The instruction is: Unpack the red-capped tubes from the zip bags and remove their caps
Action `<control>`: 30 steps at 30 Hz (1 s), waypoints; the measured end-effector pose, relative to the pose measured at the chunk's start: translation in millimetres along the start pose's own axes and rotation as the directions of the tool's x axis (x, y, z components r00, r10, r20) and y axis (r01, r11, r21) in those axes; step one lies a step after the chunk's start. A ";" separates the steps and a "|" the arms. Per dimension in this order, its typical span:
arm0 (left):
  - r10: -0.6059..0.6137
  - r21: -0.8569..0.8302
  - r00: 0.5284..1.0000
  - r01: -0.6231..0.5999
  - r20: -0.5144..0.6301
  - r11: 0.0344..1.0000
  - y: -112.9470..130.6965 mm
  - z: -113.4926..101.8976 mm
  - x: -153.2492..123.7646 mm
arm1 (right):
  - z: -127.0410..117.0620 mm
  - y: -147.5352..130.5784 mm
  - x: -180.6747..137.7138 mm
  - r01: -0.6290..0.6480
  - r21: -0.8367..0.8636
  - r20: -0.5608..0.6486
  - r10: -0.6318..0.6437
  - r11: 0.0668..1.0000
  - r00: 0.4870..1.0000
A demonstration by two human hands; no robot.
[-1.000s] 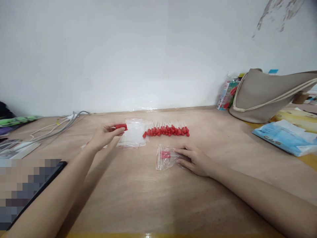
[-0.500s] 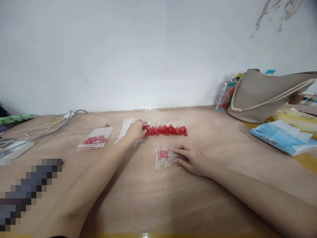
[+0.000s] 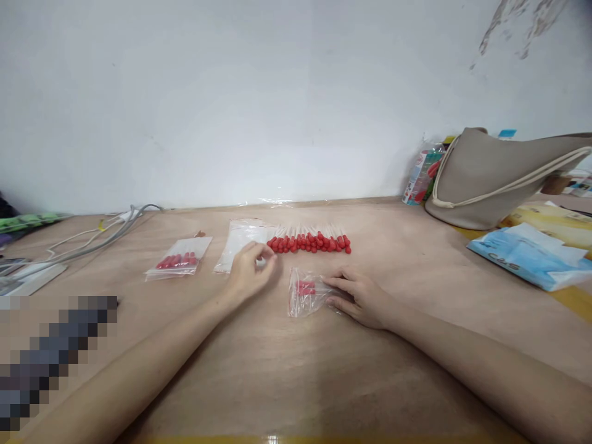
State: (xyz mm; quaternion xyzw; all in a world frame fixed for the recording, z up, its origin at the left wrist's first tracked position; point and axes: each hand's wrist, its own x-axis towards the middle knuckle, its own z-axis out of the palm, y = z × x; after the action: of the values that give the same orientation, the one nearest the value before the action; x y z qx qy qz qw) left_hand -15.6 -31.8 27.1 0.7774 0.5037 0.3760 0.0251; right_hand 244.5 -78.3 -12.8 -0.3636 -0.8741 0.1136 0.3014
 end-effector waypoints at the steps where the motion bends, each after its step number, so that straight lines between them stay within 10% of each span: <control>1: 0.024 -0.061 0.999 -0.022 0.043 0.998 5.8 1.8 -10.5 | 0.1 0.0 -0.1 0.001 0.002 -0.002 -0.001 1.000 1.000; 8: 0.136 -0.335 0.918 -0.004 0.371 0.942 33.2 11.6 -36.5 | -1.7 0.0 -0.1 0.004 0.042 0.011 -0.004 0.999 1.000; 23: 0.105 -0.294 0.894 0.031 0.436 0.955 30.0 10.0 -39.4 | -6.6 -1.8 0.2 -0.013 0.093 0.073 0.007 0.996 0.997; 30: -0.025 -0.664 0.880 0.375 0.473 0.647 6.7 -1.0 -27.0 | -6.7 -1.7 0.6 0.007 0.103 0.048 -0.012 0.995 0.999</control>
State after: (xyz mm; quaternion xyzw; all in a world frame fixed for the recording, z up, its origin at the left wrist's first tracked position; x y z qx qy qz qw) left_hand -16.8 -57.1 15.5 0.6992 0.3746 0.3639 0.4883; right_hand 247.3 -79.2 -6.5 -0.3405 -0.8759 0.1656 0.2989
